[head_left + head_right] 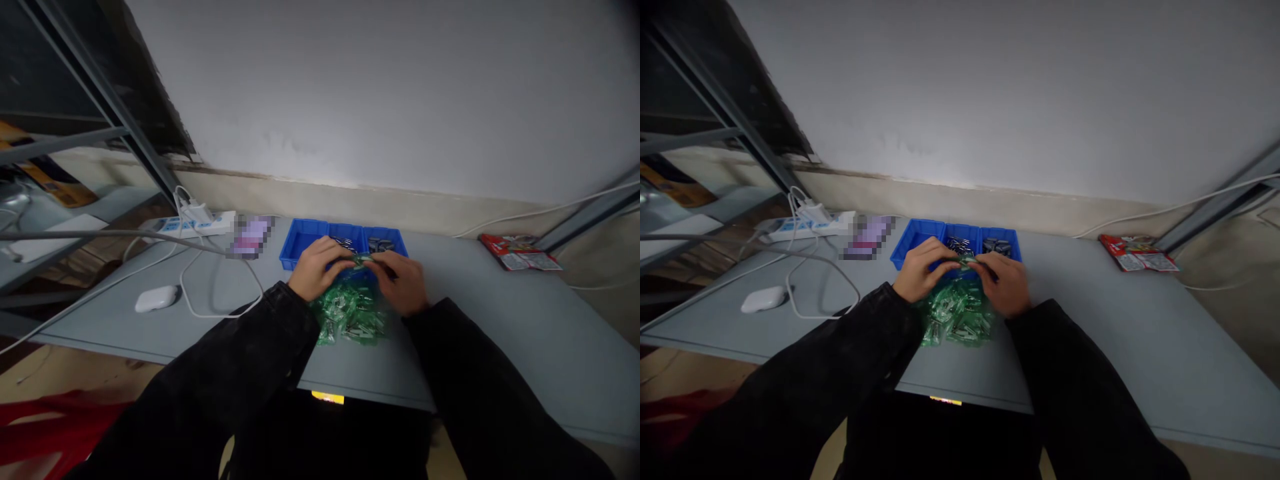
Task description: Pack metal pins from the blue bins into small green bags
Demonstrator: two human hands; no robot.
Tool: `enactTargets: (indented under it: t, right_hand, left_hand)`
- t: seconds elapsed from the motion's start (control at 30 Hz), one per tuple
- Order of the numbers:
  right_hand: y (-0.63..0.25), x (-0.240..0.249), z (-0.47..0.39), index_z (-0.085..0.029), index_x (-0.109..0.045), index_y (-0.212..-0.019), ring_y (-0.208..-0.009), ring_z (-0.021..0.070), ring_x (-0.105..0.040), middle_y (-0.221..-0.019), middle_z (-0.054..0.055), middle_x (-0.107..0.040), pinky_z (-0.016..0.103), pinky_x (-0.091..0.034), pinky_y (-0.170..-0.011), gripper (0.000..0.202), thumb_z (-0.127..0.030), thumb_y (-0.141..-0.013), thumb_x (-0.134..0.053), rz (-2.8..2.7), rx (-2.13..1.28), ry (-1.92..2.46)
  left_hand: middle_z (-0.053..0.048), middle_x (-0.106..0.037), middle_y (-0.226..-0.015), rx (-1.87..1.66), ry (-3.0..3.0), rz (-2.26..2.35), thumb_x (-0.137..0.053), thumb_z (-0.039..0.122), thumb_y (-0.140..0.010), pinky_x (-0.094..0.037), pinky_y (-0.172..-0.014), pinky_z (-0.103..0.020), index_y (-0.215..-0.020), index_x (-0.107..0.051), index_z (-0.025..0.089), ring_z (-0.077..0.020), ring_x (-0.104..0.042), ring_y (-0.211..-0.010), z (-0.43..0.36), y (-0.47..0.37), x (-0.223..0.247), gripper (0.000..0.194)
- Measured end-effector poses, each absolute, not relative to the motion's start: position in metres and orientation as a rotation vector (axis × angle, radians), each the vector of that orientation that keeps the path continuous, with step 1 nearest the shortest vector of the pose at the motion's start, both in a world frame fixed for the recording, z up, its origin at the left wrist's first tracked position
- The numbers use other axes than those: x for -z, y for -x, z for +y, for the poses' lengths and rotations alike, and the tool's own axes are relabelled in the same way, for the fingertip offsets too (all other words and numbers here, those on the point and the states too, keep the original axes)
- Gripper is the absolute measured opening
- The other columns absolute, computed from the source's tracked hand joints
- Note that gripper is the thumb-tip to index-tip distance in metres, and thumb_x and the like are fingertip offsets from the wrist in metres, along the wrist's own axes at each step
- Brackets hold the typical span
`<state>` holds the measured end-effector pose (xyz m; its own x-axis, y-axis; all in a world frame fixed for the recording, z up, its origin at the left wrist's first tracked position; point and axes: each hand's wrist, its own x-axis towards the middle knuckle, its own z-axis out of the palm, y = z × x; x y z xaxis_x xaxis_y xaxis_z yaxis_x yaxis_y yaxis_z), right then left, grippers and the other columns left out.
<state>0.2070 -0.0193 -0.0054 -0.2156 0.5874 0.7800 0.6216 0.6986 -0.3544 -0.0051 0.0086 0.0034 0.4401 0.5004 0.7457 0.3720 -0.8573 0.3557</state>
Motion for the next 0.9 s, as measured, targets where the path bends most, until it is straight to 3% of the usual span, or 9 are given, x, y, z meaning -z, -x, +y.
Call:
enactTargets:
  t: [0.17, 0.43, 0.7, 0.9]
  right_hand:
    - [-0.2077, 0.0024, -0.0199, -0.019, -0.068, -0.082, -0.059, 0.0128, -0.055, -0.066, -0.001, -0.061, 0.027, -0.044, -0.059, 0.022, -0.031, -0.098, -0.059, -1.886, 0.019, 0.941]
    - [-0.205, 0.0009, -0.0229, -0.021, -0.068, -0.09, -0.049, 0.0116, -0.049, -0.059, -0.004, -0.058, 0.026, -0.042, -0.053, 0.022, -0.041, -0.096, -0.061, -1.85, -0.047, 1.038]
    - [-0.2065, 0.0014, -0.0214, -0.02, -0.068, -0.084, -0.057, 0.0126, -0.056, -0.07, -0.001, -0.066, 0.027, -0.045, -0.059, 0.018, -0.031, -0.096, -0.06, -1.824, -0.022, 1.006]
    - [-0.2067, -0.0017, -0.0234, -0.021, -0.063, -0.075, -0.048, 0.0109, -0.044, -0.056, -0.005, -0.053, 0.026, -0.038, -0.052, 0.025, -0.034, -0.096, -0.06, -1.752, -0.052, 1.082]
  left_hand:
    - [-0.007, -0.07, -0.107, -1.341, -2.491, 0.845, -0.066, 0.03, -0.095, -0.053, -0.085, -0.036, -0.122, -0.062, 0.019, -0.0176, -0.064, -0.091, 0.0068, 0.0055, -0.0018, 0.029]
    - [-0.005, -0.071, -0.097, -1.385, -2.504, 0.877, -0.064, 0.029, -0.097, -0.052, -0.082, -0.035, -0.112, -0.064, 0.019, -0.0173, -0.064, -0.088, 0.0064, 0.0046, -0.002, 0.018]
    - [-0.007, -0.071, -0.101, -1.338, -2.555, 0.859, -0.063, 0.026, -0.097, -0.052, -0.087, -0.035, -0.116, -0.061, 0.018, -0.0183, -0.066, -0.092, 0.0037, 0.0031, -0.0006, 0.02]
    - [-0.007, -0.069, -0.103, -1.398, -2.505, 0.84, -0.063, 0.026, -0.097, -0.054, -0.084, -0.035, -0.121, -0.059, 0.017, -0.0163, -0.064, -0.085, 0.0038, 0.0029, -0.0016, 0.026]
